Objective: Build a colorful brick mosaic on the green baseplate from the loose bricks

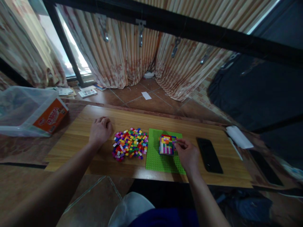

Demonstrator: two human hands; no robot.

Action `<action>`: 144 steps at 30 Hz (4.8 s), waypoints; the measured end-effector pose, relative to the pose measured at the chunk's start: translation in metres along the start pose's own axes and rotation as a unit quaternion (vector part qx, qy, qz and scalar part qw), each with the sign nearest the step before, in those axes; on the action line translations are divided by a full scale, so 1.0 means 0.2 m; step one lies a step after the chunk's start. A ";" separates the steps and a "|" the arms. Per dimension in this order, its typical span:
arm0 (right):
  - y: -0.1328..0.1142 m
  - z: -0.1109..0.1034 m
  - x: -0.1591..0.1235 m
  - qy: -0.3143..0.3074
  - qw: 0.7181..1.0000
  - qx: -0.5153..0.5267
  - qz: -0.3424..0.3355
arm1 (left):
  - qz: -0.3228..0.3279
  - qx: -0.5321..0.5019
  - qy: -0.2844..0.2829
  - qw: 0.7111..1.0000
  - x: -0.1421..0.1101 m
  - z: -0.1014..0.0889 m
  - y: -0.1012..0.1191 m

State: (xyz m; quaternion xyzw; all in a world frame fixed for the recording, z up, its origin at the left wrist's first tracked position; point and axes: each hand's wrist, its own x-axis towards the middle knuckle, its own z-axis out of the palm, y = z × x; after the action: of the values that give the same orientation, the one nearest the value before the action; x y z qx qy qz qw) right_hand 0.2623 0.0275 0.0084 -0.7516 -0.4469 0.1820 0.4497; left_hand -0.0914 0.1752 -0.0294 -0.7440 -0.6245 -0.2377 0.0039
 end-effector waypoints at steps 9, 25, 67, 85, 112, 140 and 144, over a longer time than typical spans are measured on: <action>0.01 -0.02 0.01 -0.021 1.000 0.007 0.013 | -0.013 -0.016 0.007 1.000 -0.01 0.00 0.01; -0.17 0.30 -0.48 -0.167 0.963 -0.058 -0.204 | -0.018 -0.024 0.001 1.000 -0.01 0.02 0.01; -0.19 0.24 -0.37 -0.134 0.957 -0.049 -0.253 | -0.012 -0.026 0.012 1.000 -0.01 0.02 0.00; 0.06 -0.05 -0.10 -0.014 0.998 0.025 -0.062 | -0.013 -0.028 0.007 0.999 0.00 0.01 0.00; 0.09 0.04 -0.03 -0.003 0.945 0.287 0.154 | -0.007 -0.015 0.013 1.000 0.00 0.01 -0.01; -0.07 0.06 -0.25 -0.009 0.993 0.062 -0.101 | -0.022 -0.021 0.002 1.000 -0.01 0.02 0.00; -0.17 0.16 -0.32 -0.094 0.979 0.024 -0.177 | -0.024 -0.025 0.002 0.999 -0.01 0.02 0.01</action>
State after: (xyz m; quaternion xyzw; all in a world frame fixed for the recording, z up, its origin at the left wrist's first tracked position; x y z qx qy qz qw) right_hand 0.1897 -0.0033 0.0119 -0.6290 -0.6084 0.1807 0.4488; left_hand -0.0887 0.1733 -0.0334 -0.7281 -0.6360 -0.2550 -0.0193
